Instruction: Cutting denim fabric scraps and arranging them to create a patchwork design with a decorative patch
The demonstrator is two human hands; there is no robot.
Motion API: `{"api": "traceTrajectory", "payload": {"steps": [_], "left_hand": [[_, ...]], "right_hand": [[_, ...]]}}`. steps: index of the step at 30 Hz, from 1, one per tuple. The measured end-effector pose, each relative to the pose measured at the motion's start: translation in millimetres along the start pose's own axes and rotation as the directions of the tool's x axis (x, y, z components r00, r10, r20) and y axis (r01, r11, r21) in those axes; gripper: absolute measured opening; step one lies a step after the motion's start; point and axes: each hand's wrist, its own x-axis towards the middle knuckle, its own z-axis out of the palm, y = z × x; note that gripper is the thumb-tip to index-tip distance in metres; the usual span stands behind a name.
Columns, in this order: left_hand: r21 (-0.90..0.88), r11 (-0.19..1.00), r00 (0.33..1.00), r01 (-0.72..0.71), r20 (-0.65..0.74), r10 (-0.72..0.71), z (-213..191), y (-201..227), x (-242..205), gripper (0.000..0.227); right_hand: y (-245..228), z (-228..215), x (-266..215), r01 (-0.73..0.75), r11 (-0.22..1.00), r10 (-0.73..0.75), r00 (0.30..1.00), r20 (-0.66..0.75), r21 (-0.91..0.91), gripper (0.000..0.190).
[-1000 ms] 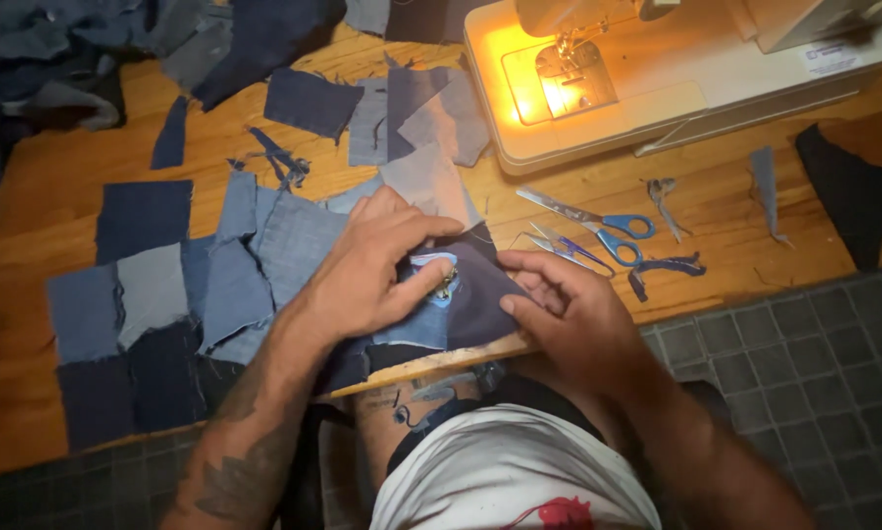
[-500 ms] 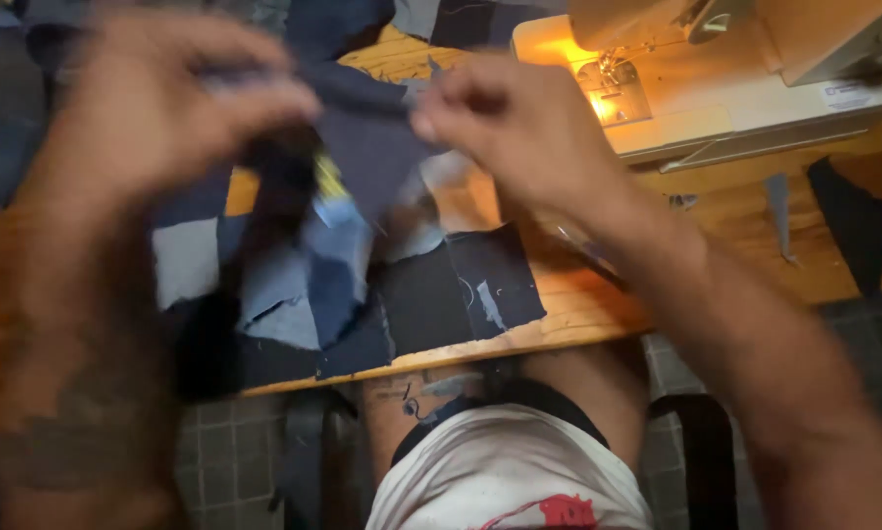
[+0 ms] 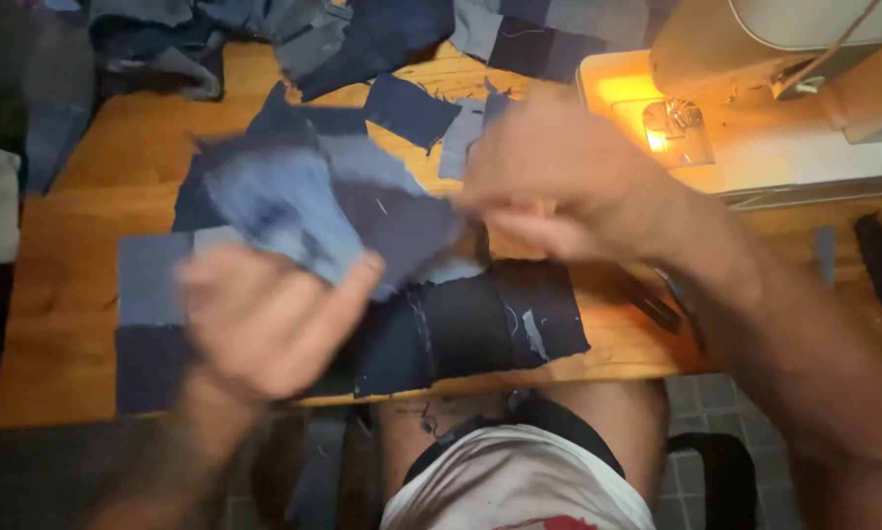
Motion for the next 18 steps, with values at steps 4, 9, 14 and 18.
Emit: {"api": "traceTrajectory", "payload": {"steps": [4, 9, 14, 18], "left_hand": [[-0.391, 0.902, 0.983, 0.184, 0.056, -0.176, 85.5, 68.9, -53.7, 0.015], [-0.482, 0.801, 0.934, 0.355, 0.22, -0.281, 91.5, 103.9, -62.5, 0.01], [-0.496, 0.774, 0.919, 0.394, 0.184, -0.35, 79.0, 101.6, -63.5, 0.007], [-0.505, 0.754, 0.905, 0.421, 0.179, -0.386, 76.8, 103.4, -69.3, 0.007]], "right_hand": [[35.6, 7.6, -59.5, -0.39, 0.843, 0.524, 0.751, 0.402, -0.37, 0.031], [123.2, 0.1, -95.1, -0.132, 0.491, 0.746, 0.574, 0.338, -0.861, 0.036], [162.9, -6.6, -73.0, -0.03, 0.4, 0.905, 0.17, 0.39, -0.916, 0.022], [150.2, -41.6, -34.2, -0.279, 0.307, 0.939, 0.246, 0.241, -0.91, 0.04]]}}
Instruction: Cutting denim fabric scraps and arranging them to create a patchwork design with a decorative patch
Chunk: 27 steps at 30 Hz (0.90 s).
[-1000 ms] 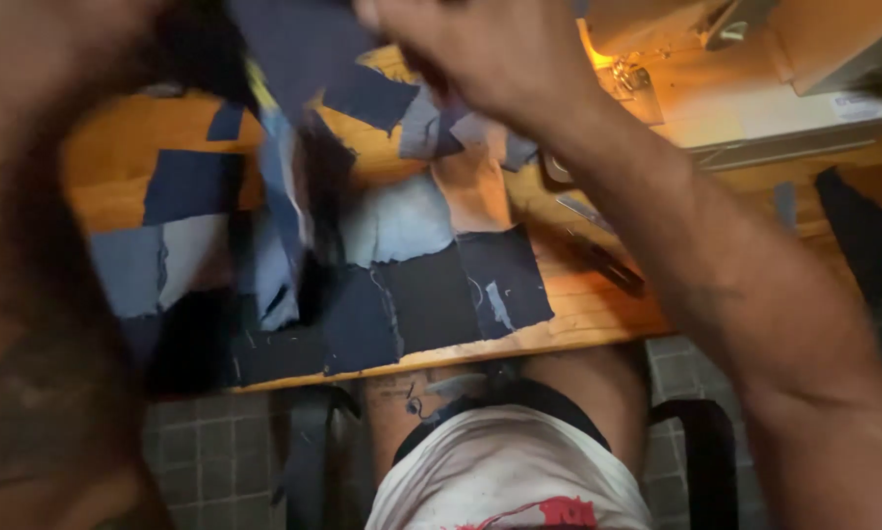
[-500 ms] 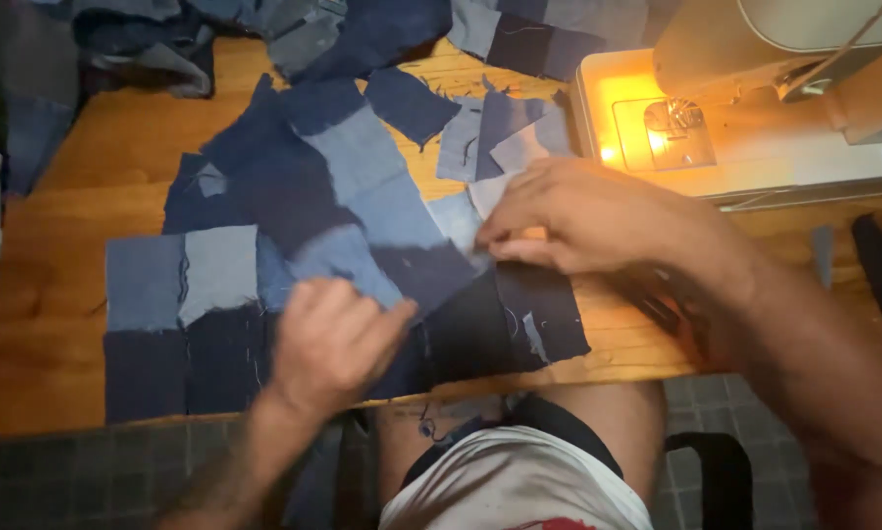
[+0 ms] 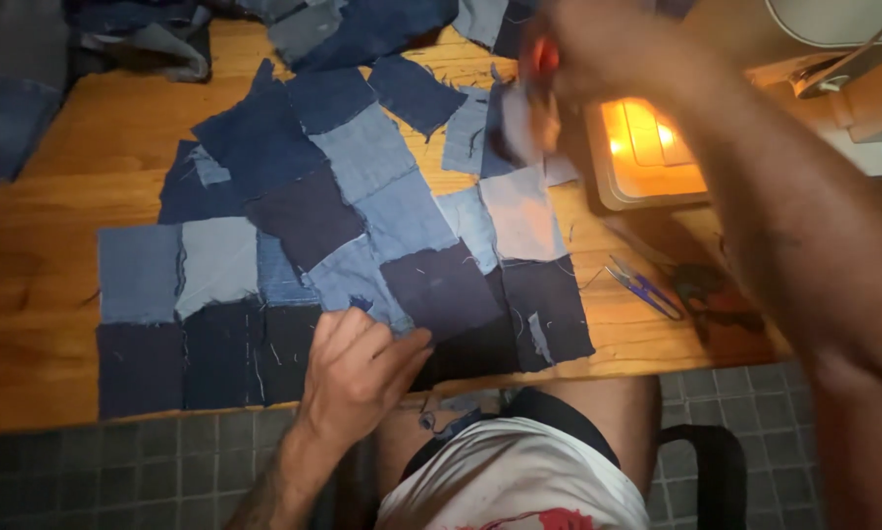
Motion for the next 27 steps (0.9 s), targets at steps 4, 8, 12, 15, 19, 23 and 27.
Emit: {"api": "traceTrajectory", "payload": {"steps": [4, 8, 12, 15, 19, 23, 27], "left_hand": [[-0.097, 0.994, 0.999, 0.041, -0.009, -0.042, -6.3, 0.1, 9.7, 0.007], [-0.278, 0.946, 0.984, 0.167, 0.103, -0.144, -15.6, -7.5, 18.8, 0.026], [-0.418, 0.849, 0.938, 0.324, 0.028, -0.345, -31.5, -13.6, 53.2, 0.066], [-0.831, 0.436, 0.867, 0.345, 0.104, -0.488, -34.4, -20.4, 82.2, 0.082], [-0.811, 0.331, 0.824, 0.482, 0.29, -0.487, -34.0, -12.1, 112.4, 0.062], [-0.661, 0.341, 0.675, 0.668, 0.347, -0.651, -35.5, -0.4, 118.6, 0.029], [-0.679, 0.3, 0.624, 0.67, 0.297, -0.723, -31.0, 16.2, 108.3, 0.03]], "right_hand": [[-29.9, -74.5, -51.3, -0.255, 0.709, 0.341, 0.94, -0.004, 0.658, 0.022], [-47.3, -93.2, -80.5, -0.196, 0.523, 0.413, 0.91, -0.046, 0.83, 0.028], [-64.2, -64.8, -87.8, 0.019, 0.389, 0.276, 0.951, -0.136, 0.921, 0.034], [-81.0, -45.5, -90.3, 0.304, 0.18, -0.275, 0.929, -0.249, 0.935, 0.02], [-109.6, -27.8, -102.4, 0.226, 0.047, -0.329, 0.923, -0.199, 0.973, 0.02], [-105.0, -4.1, -109.9, 0.147, -0.1, -0.228, 0.959, -0.167, 0.984, 0.057], [-125.7, 18.8, -126.7, 0.082, -0.318, 0.047, 0.996, -0.071, 0.945, 0.039]]}}
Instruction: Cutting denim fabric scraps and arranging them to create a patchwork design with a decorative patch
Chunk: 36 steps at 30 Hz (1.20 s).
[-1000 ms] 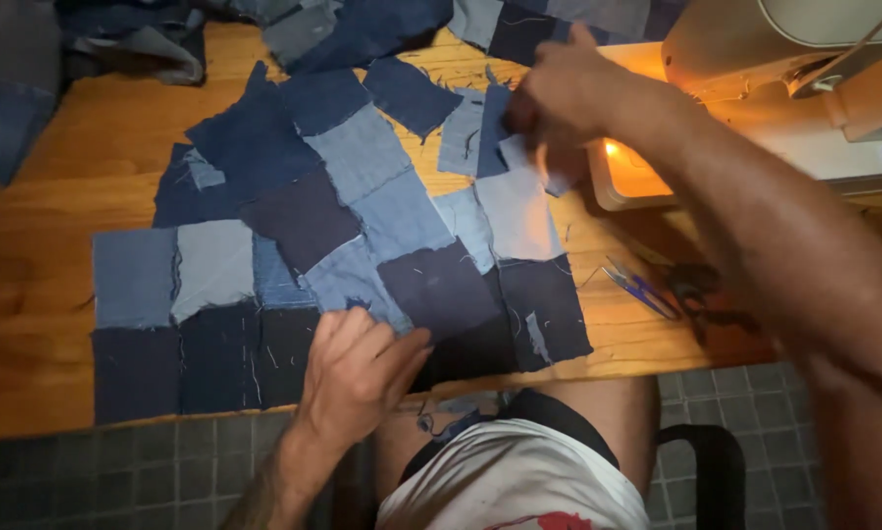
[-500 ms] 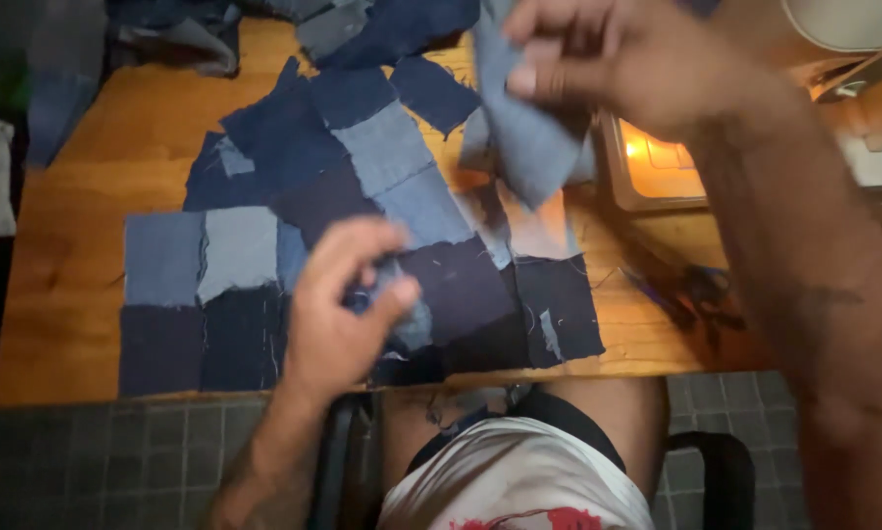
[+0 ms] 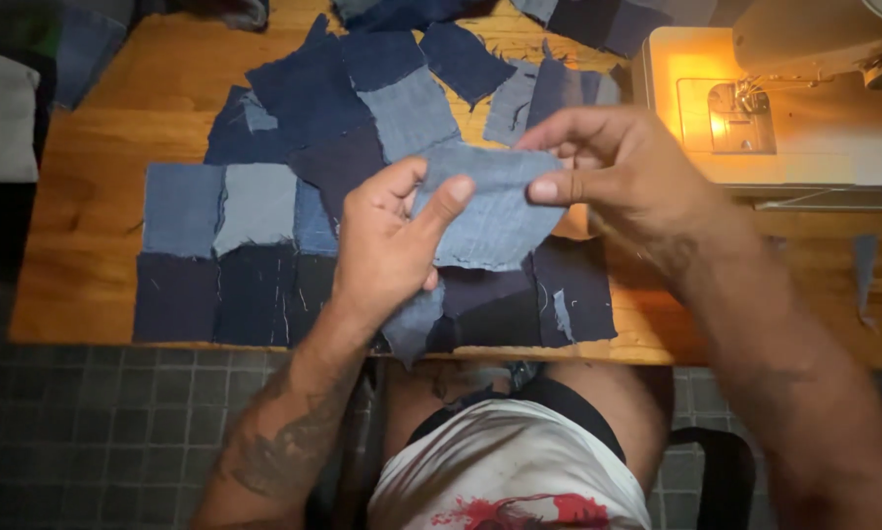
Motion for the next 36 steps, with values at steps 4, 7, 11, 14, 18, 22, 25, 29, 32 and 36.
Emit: {"api": "traceTrajectory", "payload": {"steps": [4, 7, 11, 14, 18, 22, 25, 29, 32, 36], "left_hand": [[-0.12, 0.986, 0.99, -0.119, -0.091, 0.109, 6.4, -7.8, -9.5, 0.036], [-0.131, 0.98, 0.986, -0.151, -0.092, 0.139, 2.4, -3.1, -19.3, 0.034], [0.077, 0.995, 0.99, -0.058, -0.127, 0.068, -6.7, 2.0, -25.7, 0.031], [0.252, 0.96, 0.983, -0.124, -0.099, 0.153, -11.9, 2.2, -34.3, 0.047], [0.196, 0.959, 0.962, -0.206, -0.141, 0.235, -26.0, -4.0, -54.0, 0.014], [0.421, 0.889, 0.939, -0.18, -0.196, 0.282, -47.2, -32.2, -82.2, 0.011], [0.594, 0.733, 0.871, -0.33, -0.107, 0.479, -39.3, -82.4, -100.7, 0.007], [0.665, 0.543, 0.752, -0.514, 0.043, 0.658, -1.0, -87.2, -118.3, 0.014], [0.744, 0.552, 0.84, -0.377, 0.025, 0.541, 23.2, -106.3, -117.1, 0.028], [0.872, 0.409, 0.874, -0.268, 0.041, 0.484, 29.4, -108.7, -102.4, 0.033]], "right_hand": [[31.3, 25.5, -10.4, 0.102, 0.956, -0.137, 0.984, 0.113, 0.274, 0.076], [57.4, 31.9, -15.7, 0.107, 0.944, -0.135, 0.988, 0.072, 0.311, 0.066], [49.9, 41.3, -26.1, 0.23, 0.968, -0.209, 0.96, -0.185, 0.099, 0.044], [54.9, 47.0, -33.2, 0.313, 0.944, -0.329, 0.903, -0.277, -0.104, 0.029], [36.9, 42.5, -63.0, 0.297, 0.931, -0.358, 0.854, -0.378, -0.211, 0.033], [54.1, 8.5, -92.0, 0.242, 0.895, -0.402, 0.802, -0.442, -0.375, 0.024], [83.1, -13.2, -115.1, 0.196, 0.797, -0.516, 0.713, -0.475, -0.571, 0.017], [97.9, -4.8, -149.6, -0.023, 0.389, -0.707, 0.634, -0.314, -0.921, 0.016], [127.1, 25.2, -147.0, 0.012, 0.267, -0.63, 0.759, -0.166, -0.964, 0.033], [152.1, 61.9, -135.7, 0.01, 0.432, -0.251, 0.962, -0.11, -0.902, 0.065]]}}
